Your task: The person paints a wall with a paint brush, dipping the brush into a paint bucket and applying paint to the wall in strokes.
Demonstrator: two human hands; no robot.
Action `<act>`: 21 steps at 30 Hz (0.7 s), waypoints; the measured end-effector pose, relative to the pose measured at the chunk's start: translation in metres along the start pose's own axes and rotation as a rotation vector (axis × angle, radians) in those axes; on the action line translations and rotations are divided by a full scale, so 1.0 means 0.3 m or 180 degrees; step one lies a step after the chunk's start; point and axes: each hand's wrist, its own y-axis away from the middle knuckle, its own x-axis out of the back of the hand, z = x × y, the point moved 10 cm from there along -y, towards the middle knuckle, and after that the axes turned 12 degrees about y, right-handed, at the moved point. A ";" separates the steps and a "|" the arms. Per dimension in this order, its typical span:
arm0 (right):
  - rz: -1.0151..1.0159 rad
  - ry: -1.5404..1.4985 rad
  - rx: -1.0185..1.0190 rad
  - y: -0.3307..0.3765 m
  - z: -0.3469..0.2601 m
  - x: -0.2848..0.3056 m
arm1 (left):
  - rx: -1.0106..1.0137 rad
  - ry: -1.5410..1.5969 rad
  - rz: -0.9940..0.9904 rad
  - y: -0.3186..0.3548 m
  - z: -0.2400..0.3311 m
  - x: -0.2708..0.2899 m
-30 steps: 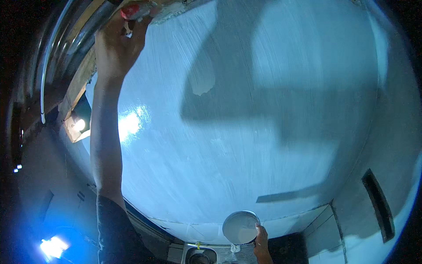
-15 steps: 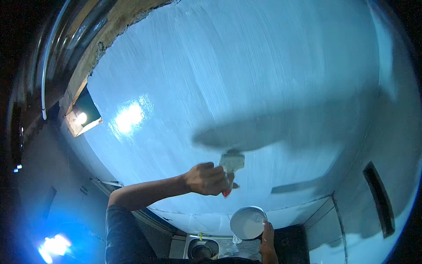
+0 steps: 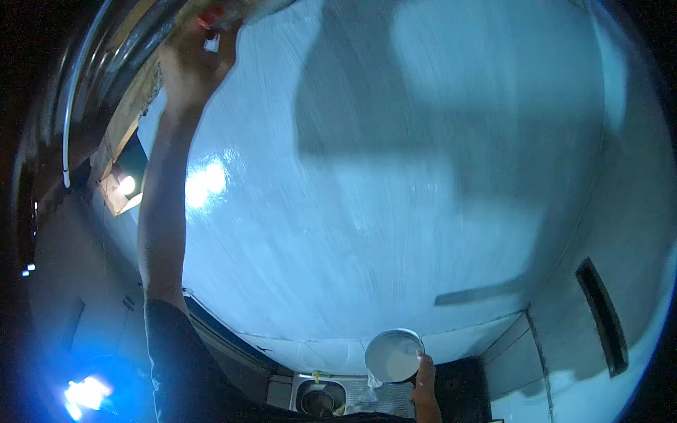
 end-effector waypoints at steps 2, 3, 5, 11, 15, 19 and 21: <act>0.0131 -0.0879 -0.1388 0.078 0.229 -0.033 | -0.1155 0.0034 0.0039 0.166 0.110 -0.121; 0.0245 -0.1857 -0.2704 0.175 0.364 -0.092 | -0.1612 -0.0276 -0.0203 0.271 0.196 -0.187; 0.0092 -0.1747 -0.2551 0.161 0.336 -0.100 | -0.2100 -0.0502 -0.0232 0.500 0.356 -0.198; 0.0019 -0.1529 -0.3237 0.167 0.295 -0.060 | -0.1355 0.1860 -0.1376 1.017 0.723 -0.288; -0.0121 -0.1532 -0.2728 0.150 0.297 -0.055 | 0.0158 0.2491 -0.1730 0.983 0.583 -0.372; 0.0122 -0.1155 -0.3015 0.127 0.188 -0.004 | 0.0892 0.2504 -0.0785 0.617 0.214 -0.298; 0.0059 -0.1317 -0.2197 0.154 0.289 -0.081 | 0.0669 0.2048 -0.0423 0.389 0.077 -0.134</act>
